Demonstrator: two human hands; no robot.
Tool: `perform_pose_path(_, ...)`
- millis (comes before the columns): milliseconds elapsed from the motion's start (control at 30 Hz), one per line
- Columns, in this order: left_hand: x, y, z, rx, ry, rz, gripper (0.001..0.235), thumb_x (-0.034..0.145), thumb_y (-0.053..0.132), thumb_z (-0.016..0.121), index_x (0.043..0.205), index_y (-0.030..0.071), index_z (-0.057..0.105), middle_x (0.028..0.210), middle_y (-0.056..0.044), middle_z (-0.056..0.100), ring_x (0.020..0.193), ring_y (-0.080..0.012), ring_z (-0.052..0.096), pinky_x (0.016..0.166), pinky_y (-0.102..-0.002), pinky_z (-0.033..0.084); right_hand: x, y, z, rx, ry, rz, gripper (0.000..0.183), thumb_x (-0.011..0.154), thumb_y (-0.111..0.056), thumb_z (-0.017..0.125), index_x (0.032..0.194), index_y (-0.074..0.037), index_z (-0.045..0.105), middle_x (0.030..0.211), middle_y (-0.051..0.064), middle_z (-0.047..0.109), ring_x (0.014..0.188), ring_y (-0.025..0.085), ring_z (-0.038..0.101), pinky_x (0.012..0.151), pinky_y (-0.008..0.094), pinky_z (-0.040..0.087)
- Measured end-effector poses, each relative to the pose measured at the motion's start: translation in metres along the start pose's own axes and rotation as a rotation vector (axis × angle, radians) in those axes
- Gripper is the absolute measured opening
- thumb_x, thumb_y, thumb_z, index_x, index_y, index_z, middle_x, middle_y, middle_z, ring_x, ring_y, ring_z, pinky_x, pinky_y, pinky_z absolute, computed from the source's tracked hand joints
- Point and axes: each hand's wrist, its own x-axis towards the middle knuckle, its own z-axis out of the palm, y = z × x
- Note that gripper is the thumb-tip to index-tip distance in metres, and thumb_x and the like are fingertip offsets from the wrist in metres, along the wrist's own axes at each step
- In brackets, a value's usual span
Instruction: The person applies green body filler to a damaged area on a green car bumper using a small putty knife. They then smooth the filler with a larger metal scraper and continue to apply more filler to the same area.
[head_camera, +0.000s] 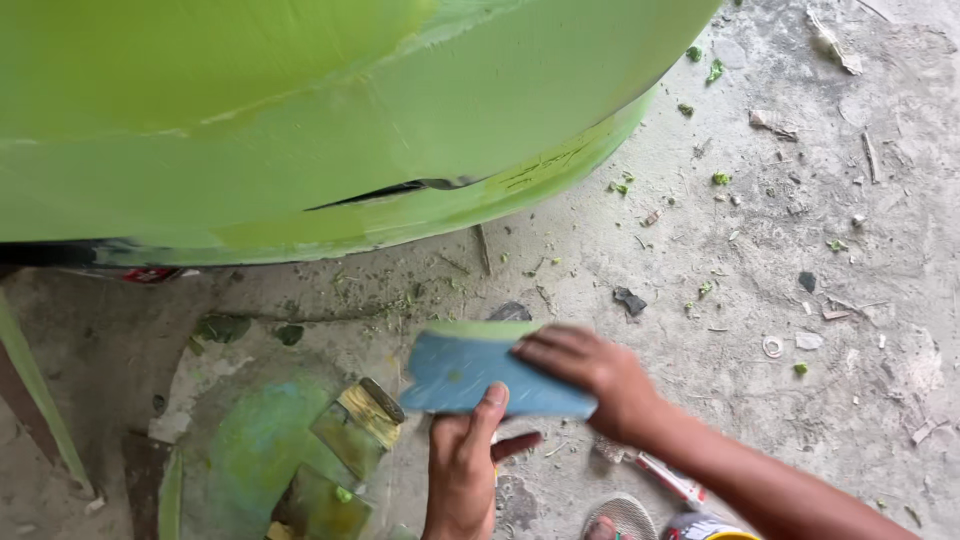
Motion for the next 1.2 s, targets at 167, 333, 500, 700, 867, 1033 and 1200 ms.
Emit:
perform_pose_path(167, 0.062, -0.011, 0.034, 0.596, -0.281, 1.042, 0.097, 0.067, 0.058, 0.071, 0.139, 0.005, 0.032, 0.140, -0.017, 0.043, 0.128, -0.0282, 0.049, 0.106, -0.045, 0.046, -0.004, 0.114, -0.077, 0.228, 0.074, 0.010, 0.027, 0.086, -0.009, 0.067, 0.112, -0.014, 0.071, 0.118, 0.012, 0.070, 0.106, 0.028, 0.070, 0.093, 0.040, 0.058)
perform_pose_path(333, 0.125, 0.005, 0.114, 0.827, -0.611, 1.382, 0.101, 0.054, 0.057, 0.085, 0.133, 0.001, 0.054, 0.125, -0.017, 0.058, 0.120, -0.0340, 0.053, 0.104, -0.044, 0.042, 0.017, 0.179, -0.107, 0.310, 0.144, 0.113, 0.042, 0.069, 0.013, 0.053, 0.096, -0.011, 0.075, 0.102, 0.010, 0.074, 0.101, 0.036, 0.068, 0.091, 0.049, 0.052)
perform_pose_path(500, 0.204, -0.002, 0.181, 0.995, -0.556, 1.563, 0.083, 0.074, 0.053, 0.078, 0.135, 0.003, 0.053, 0.122, -0.015, 0.061, 0.116, -0.0324, 0.055, 0.101, -0.044, 0.045, 0.041, 0.265, -0.109, 0.457, 0.176, 0.071, 0.035, 0.066, 0.008, 0.056, 0.094, -0.007, 0.072, 0.101, 0.013, 0.073, 0.102, 0.034, 0.069, 0.092, 0.044, 0.051)
perform_pose_path(700, 0.239, -0.006, 0.240, 0.896, -0.270, 1.970, 0.019, 0.087, 0.001, 0.061, 0.093, 0.013, 0.074, 0.091, -0.002, 0.068, 0.082, -0.0237, 0.067, 0.073, -0.034, 0.057, 0.061, 0.337, -0.110, 0.406, 0.366, -0.022, 0.015, 0.077, -0.006, 0.075, 0.091, -0.003, 0.070, 0.094, 0.014, 0.069, 0.097, 0.032, 0.070, 0.089, 0.039, 0.052)
perform_pose_path(867, 0.258, -0.007, 0.259, 0.857, -0.197, 2.060, 0.020, 0.087, -0.001, 0.059, 0.090, 0.012, 0.074, 0.089, -0.003, 0.069, 0.078, -0.0217, 0.066, 0.072, -0.032, 0.058, 0.065, 0.371, -0.099, 0.067, 0.502, -0.028, 0.013, 0.086, -0.002, 0.074, 0.097, -0.008, 0.074, 0.100, 0.008, 0.070, 0.099, 0.031, 0.067, 0.091, 0.041, 0.052)
perform_pose_path(1033, 0.266, -0.007, 0.256, 0.830, -0.130, 2.069, 0.019, 0.089, -0.003, 0.057, 0.089, 0.010, 0.072, 0.087, -0.005, 0.067, 0.076, -0.0248, 0.067, 0.073, -0.033, 0.056, 0.074, 0.370, -0.083, 0.060, 0.522, -0.051, 0.007, 0.092, -0.001, 0.068, 0.097, -0.005, 0.072, 0.099, 0.011, 0.069, 0.097, 0.034, 0.068, 0.090, 0.042, 0.052)
perform_pose_path(1200, 0.269, -0.008, 0.255, 0.818, -0.112, 2.040, 0.020, 0.088, -0.003, 0.057, 0.088, 0.011, 0.072, 0.086, -0.004, 0.068, 0.075, -0.0243, 0.067, 0.072, -0.033, 0.057, 0.075, 0.371, -0.080, 0.040, 0.537, -0.060, 0.009, 0.092, 0.001, 0.069, 0.098, -0.006, 0.071, 0.098, 0.010, 0.069, 0.096, 0.034, 0.068, 0.089, 0.043, 0.053)
